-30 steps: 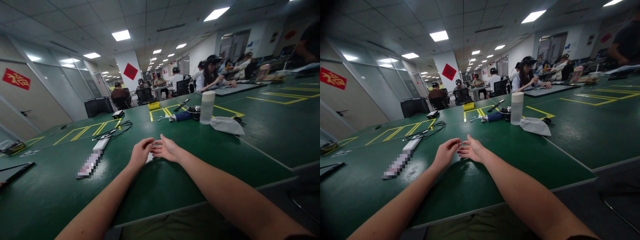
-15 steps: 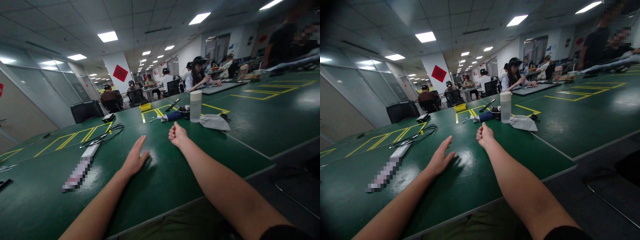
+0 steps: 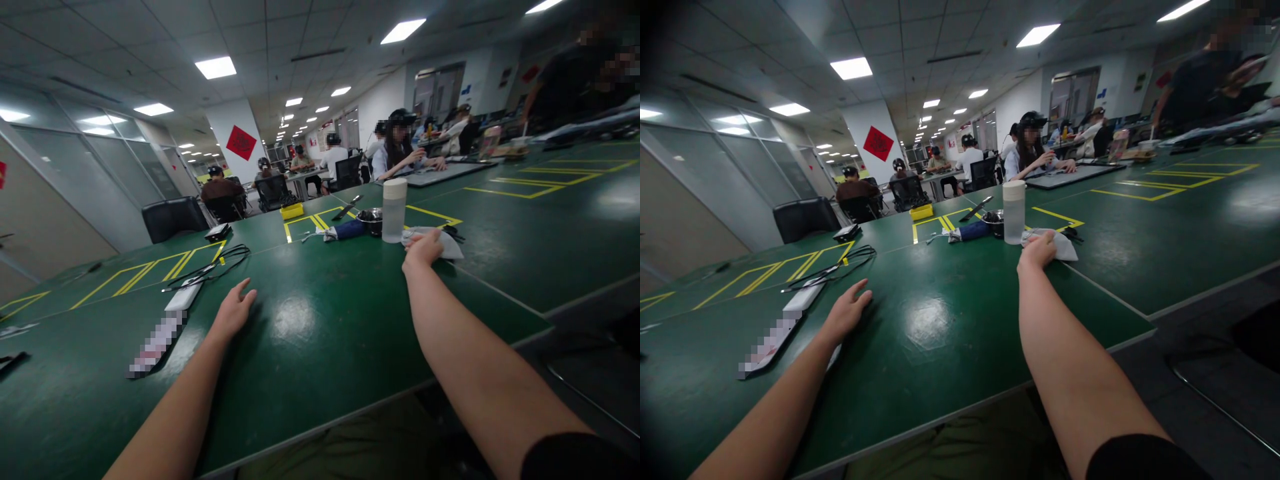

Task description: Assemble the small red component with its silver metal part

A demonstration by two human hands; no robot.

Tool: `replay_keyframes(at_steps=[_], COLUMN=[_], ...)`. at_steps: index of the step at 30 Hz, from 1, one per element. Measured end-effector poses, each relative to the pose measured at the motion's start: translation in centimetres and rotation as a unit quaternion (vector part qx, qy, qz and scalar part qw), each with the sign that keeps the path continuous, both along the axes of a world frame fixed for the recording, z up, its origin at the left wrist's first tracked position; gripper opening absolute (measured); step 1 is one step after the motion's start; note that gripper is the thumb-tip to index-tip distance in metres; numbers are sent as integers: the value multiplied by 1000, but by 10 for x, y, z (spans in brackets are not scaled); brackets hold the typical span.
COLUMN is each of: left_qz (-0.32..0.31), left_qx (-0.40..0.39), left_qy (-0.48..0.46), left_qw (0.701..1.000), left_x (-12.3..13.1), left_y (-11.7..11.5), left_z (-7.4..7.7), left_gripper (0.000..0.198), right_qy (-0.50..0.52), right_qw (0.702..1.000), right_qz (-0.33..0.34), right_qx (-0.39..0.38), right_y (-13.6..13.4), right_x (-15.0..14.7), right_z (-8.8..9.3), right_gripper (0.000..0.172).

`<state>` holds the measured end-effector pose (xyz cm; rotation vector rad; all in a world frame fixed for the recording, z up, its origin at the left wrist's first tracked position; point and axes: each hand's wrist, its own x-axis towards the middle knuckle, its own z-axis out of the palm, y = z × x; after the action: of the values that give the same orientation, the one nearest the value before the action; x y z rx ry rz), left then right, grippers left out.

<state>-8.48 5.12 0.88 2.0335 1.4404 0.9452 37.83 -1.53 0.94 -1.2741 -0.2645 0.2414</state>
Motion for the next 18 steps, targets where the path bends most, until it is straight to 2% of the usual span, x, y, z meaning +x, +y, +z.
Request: replay_keyframes(at_steps=[2, 4, 8, 11, 15, 18], left_qz=[1, 1, 2, 5, 13, 16], left_qx=[-1, -2, 4, 7, -8, -26], left_qy=[-3, -10, -6, 2, -10, -20], left_qw=[1000, 1000, 1000, 1000, 1000, 999], left_x=[2, 4, 3, 1, -1, -1], left_y=[-2, -4, -4, -3, -1, 0], left_z=[3, 4, 5, 4, 2, 1], left_gripper=[62, 63, 63, 62, 62, 63], right_qy=[51, 108, 196, 177, 127, 112], right_qw=[996, 988, 968, 962, 974, 982], right_qz=[-78, -107, -54, -43, -49, -18], right_qx=[7, 34, 148, 206, 183, 152], right_y=[1, 1, -6, -13, -14, -8], right_x=[-3, -3, 1, 6, 7, 5], right_z=[3, 8, 15, 16, 14, 9], right_gripper=[60, 59, 62, 65, 69, 69])
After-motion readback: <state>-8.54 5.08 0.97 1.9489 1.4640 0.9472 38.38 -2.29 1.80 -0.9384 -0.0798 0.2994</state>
